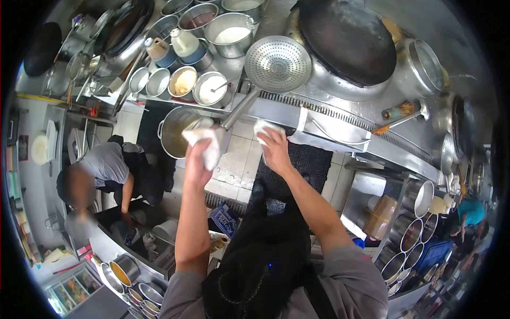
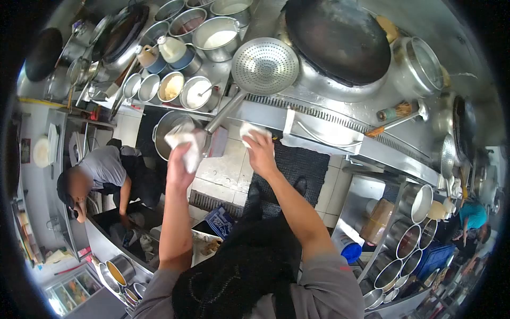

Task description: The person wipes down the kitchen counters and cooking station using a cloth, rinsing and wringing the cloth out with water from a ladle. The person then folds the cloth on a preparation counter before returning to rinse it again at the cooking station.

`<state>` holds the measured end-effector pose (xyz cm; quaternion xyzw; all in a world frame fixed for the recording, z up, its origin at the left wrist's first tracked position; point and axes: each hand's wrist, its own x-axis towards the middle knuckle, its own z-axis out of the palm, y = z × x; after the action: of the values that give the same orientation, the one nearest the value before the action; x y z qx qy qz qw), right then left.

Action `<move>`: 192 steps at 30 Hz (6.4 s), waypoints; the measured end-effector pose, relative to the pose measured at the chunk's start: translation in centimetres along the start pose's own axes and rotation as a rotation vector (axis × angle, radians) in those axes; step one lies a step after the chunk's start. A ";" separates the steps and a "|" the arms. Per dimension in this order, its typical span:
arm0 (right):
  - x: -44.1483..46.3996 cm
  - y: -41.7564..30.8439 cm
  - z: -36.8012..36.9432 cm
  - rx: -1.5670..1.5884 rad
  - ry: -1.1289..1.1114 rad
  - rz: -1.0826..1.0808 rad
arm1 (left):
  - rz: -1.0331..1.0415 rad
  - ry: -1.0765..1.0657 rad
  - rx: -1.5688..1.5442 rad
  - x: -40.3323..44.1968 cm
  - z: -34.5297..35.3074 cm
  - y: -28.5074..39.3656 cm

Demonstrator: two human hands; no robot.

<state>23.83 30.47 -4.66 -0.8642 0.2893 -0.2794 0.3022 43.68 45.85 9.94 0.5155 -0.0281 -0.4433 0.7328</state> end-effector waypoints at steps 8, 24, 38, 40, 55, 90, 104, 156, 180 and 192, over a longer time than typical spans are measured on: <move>-5.0 0.5 -20.4 1.045 0.370 0.672 | -0.107 -0.090 0.035 -9.3 -0.3 -0.8; 11.1 15.2 -26.4 -0.522 -1.058 0.445 | -0.152 -0.057 0.020 -8.2 5.2 -8.4; 10.4 15.2 -26.9 -0.296 -0.858 0.342 | -0.065 -0.112 0.162 -2.6 12.1 -10.2; 9.8 17.5 -31.2 -0.298 -0.856 0.530 | -0.081 -0.143 0.189 -2.3 12.6 -10.1; -11.3 34.8 -43.5 -0.799 0.658 1.018 | -0.290 -0.259 0.274 3.6 16.6 -13.5; -7.5 23.1 -30.3 -0.558 0.550 0.645 | -0.176 -0.095 0.230 5.6 22.4 -11.3; -13.1 15.1 -35.9 -0.141 0.888 0.633 | -0.207 -0.412 0.289 5.3 24.8 -10.4; -19.0 20.9 -26.0 1.293 1.162 0.950 | 0.605 -0.449 1.244 7.9 23.6 -16.4; 4.4 -0.5 5.9 0.912 0.243 0.996 | -0.121 0.048 0.670 -3.3 -7.4 -13.2; -4.9 -5.4 -10.7 0.251 -0.295 0.384 | -0.312 0.003 -0.008 -0.9 7.7 -11.8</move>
<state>15.27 33.43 4.55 -0.7809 0.3637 -0.1215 0.4932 31.96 39.98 4.69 0.5113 0.0553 -0.5509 0.6573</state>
